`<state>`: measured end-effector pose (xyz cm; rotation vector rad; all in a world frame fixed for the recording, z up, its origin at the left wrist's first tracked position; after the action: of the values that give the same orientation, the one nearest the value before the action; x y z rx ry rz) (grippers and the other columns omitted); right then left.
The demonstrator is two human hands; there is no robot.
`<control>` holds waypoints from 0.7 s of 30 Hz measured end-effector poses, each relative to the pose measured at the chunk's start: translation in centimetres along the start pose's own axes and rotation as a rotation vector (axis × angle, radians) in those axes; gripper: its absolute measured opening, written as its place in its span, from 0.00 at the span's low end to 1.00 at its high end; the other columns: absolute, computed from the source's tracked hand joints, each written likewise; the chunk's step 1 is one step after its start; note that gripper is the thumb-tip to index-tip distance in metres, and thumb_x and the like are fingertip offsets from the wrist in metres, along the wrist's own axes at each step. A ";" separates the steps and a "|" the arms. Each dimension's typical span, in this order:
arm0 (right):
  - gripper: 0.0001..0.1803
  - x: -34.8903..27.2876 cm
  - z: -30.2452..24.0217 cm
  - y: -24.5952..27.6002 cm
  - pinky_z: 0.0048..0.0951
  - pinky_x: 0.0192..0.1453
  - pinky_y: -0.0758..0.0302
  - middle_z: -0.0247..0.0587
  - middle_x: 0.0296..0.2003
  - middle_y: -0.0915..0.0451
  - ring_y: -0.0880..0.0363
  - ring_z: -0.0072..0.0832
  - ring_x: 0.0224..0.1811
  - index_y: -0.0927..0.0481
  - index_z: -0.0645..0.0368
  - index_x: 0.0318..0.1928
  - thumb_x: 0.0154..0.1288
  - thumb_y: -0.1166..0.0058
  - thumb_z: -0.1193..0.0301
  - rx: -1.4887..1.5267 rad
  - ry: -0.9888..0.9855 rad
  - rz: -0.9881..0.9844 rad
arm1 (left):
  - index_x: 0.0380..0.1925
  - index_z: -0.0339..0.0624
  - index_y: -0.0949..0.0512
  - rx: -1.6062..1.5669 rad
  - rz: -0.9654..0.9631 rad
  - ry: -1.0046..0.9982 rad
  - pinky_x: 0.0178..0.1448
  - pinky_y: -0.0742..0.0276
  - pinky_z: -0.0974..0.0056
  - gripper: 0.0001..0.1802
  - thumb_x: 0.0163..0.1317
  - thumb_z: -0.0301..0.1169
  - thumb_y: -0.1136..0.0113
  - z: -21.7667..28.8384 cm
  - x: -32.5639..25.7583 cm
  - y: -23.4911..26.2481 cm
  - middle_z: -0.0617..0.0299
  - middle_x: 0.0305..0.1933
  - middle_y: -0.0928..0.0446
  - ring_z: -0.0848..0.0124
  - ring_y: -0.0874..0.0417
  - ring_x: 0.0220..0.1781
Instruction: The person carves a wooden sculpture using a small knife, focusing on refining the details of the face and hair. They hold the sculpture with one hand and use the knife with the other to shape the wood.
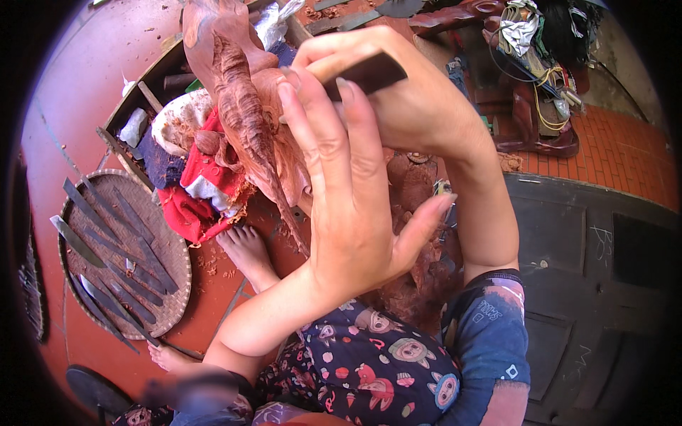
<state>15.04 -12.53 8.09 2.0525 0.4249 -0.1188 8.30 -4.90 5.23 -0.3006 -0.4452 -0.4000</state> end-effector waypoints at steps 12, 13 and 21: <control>0.15 -1.2 -0.5 -1.0 0.41 0.54 0.20 0.57 0.50 0.19 0.17 0.43 0.50 0.15 0.67 0.36 0.60 0.35 0.65 -0.032 0.058 0.013 | 0.76 0.26 0.55 -0.066 -0.007 -0.002 0.77 0.47 0.36 0.60 0.53 0.40 0.27 0.5 -1.7 0.2 0.18 0.76 0.64 0.20 0.61 0.77; 0.15 -1.3 -0.4 -1.0 0.41 0.54 0.20 0.57 0.49 0.19 0.17 0.43 0.50 0.15 0.67 0.35 0.61 0.36 0.65 0.006 0.066 0.023 | 0.76 0.25 0.56 -0.074 -0.009 -0.004 0.77 0.47 0.36 0.60 0.53 0.40 0.27 0.6 -1.6 0.3 0.19 0.76 0.64 0.20 0.61 0.77; 0.15 -1.5 -0.6 -1.3 0.38 0.55 0.20 0.56 0.51 0.18 0.17 0.43 0.53 0.15 0.66 0.37 0.57 0.33 0.65 -0.012 0.139 0.021 | 0.73 0.18 0.57 -0.070 -0.049 0.014 0.77 0.49 0.35 0.62 0.52 0.42 0.27 0.8 -1.7 0.9 0.15 0.75 0.63 0.17 0.61 0.76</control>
<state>13.09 -11.83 7.67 2.0598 0.4883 0.0398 7.05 -3.31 4.94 -0.3554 -0.4263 -0.4659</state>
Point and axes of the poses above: each hand's wrist, its own x-axis towards the middle knuckle, its own y-axis out of the back of the hand, z = x × y, the point moved 9 cm from there along x, towards the middle knuckle
